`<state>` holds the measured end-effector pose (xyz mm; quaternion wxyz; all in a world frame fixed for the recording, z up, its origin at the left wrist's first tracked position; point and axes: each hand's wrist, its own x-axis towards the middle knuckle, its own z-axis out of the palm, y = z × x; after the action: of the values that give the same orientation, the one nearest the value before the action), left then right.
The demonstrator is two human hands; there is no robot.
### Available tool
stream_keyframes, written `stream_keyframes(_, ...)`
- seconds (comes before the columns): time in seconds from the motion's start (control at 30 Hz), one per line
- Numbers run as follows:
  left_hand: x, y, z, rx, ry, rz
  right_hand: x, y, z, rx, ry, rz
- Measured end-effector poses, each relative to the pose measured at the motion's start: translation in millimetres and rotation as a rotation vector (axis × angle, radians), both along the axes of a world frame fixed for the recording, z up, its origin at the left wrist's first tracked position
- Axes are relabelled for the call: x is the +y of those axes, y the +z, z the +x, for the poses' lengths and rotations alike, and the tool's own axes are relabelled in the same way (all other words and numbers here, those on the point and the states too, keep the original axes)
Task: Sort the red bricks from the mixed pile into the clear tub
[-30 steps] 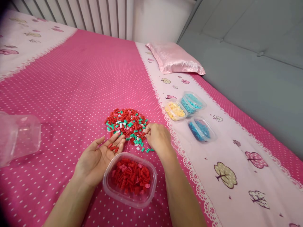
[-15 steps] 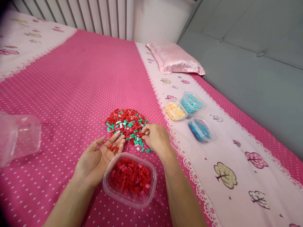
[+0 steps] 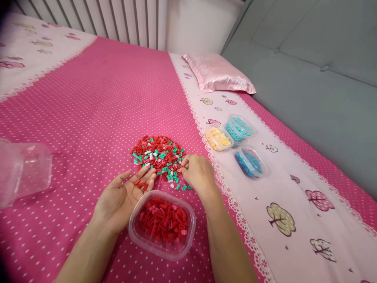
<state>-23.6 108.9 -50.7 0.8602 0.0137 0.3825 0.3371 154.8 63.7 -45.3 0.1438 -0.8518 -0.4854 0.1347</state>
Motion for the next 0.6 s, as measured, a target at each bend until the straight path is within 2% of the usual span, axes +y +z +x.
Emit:
stream_keyframes(0.1, 0.5, -0.9, -0.2, -0.005, -0.003, 0.003, 0.2, 2.3, -0.5, 0.059, 0.039, 0.072)
stream_keyframes(0.43, 1.3, -1.7, 0.5, -0.020, -0.007, 0.005, 2.1, 14.7, -25.7, 0.346, 0.311, 0.315)
stream_keyframes(0.6, 0.7, -2.5, -0.1, -0.040, -0.007, 0.008, 3.3, 12.0, -31.5, 0.363, 0.377, 0.302)
